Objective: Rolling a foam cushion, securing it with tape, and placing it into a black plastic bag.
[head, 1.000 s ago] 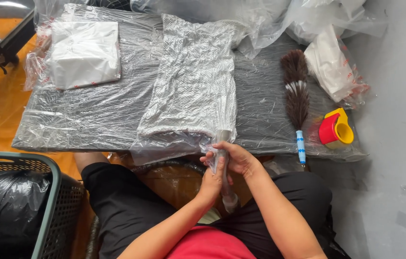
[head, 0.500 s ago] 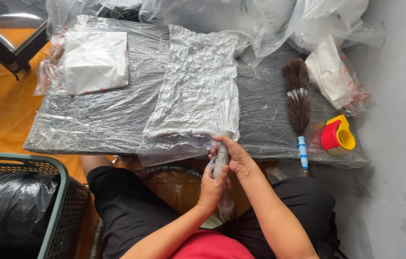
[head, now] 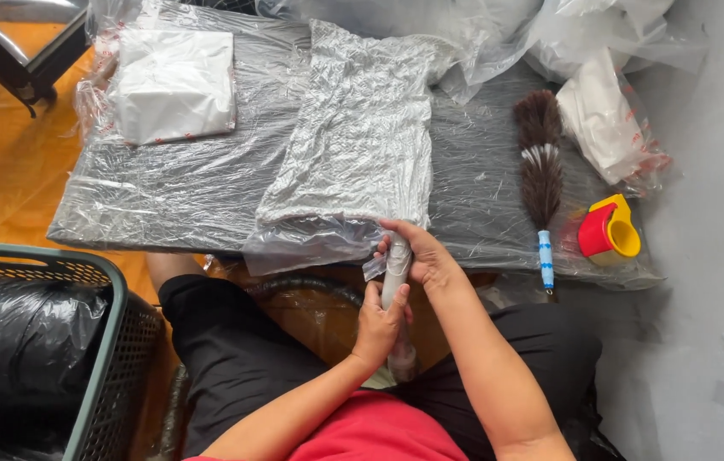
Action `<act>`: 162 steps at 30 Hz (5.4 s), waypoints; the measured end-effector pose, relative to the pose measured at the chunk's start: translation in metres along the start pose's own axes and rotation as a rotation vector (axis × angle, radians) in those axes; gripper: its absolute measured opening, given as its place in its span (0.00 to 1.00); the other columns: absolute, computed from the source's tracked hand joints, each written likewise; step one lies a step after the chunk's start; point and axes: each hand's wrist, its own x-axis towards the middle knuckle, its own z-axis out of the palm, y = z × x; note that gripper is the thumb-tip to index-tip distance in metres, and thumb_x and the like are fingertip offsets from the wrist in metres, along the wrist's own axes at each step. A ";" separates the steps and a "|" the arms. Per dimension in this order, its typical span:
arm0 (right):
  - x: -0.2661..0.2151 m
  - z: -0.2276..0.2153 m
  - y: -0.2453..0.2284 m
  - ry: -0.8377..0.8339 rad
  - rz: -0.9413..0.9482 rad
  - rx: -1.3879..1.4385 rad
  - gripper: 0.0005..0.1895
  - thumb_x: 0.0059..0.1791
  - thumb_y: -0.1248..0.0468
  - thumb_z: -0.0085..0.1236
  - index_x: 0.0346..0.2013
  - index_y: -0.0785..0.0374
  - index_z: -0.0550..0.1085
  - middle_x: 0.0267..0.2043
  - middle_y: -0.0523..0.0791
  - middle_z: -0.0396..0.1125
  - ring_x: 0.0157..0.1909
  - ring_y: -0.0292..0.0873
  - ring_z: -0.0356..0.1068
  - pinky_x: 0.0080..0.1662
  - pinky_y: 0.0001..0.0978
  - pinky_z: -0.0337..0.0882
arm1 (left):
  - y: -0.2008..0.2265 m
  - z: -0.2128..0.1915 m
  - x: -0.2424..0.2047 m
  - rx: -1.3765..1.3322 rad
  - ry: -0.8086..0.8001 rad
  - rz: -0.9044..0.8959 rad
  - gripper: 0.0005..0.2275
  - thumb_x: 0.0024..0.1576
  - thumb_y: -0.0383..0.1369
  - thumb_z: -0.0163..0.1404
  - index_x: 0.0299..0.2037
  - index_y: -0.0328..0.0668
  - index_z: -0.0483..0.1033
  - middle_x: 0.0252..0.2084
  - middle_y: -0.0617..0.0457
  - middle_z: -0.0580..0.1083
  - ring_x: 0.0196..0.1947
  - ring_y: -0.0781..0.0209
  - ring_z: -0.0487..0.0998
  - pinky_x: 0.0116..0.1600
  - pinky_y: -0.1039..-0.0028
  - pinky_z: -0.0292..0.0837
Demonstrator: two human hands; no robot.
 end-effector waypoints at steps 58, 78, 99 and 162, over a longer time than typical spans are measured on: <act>0.002 -0.010 -0.023 -0.143 -0.070 -0.187 0.07 0.53 0.69 0.54 0.33 0.63 0.65 0.22 0.41 0.56 0.20 0.31 0.50 0.21 0.21 0.54 | -0.005 -0.071 -0.059 0.367 -0.451 0.078 0.17 0.60 0.45 0.51 0.47 0.42 0.62 0.32 0.46 0.79 0.27 0.55 0.80 0.34 0.66 0.75; -0.010 -0.041 -0.030 0.113 -0.334 -1.355 0.16 0.46 0.62 0.48 0.37 0.74 0.76 0.34 0.53 0.71 0.34 0.47 0.68 0.38 0.37 0.69 | -0.050 -0.120 -0.027 -0.403 0.109 -0.513 0.23 0.65 0.43 0.37 0.59 0.26 0.61 0.53 0.33 0.76 0.48 0.44 0.79 0.53 0.60 0.78; -0.019 -0.021 -0.018 0.444 -0.309 -2.232 0.30 0.50 0.56 0.31 0.44 0.69 0.81 0.50 0.54 0.77 0.58 0.55 0.74 0.60 0.50 0.70 | -0.102 -0.007 0.122 -0.862 -0.158 -0.427 0.32 0.61 0.40 0.44 0.70 0.28 0.48 0.68 0.25 0.55 0.62 0.18 0.64 0.61 0.38 0.70; 0.063 -0.098 -0.044 0.491 -0.427 -2.410 0.36 0.58 0.49 0.33 0.54 0.75 0.83 0.58 0.58 0.78 0.57 0.66 0.75 0.54 0.53 0.70 | -0.234 -0.437 -0.461 0.962 0.676 -1.043 0.26 0.49 0.61 0.55 0.38 0.45 0.73 0.34 0.54 0.81 0.38 0.54 0.83 0.47 0.67 0.76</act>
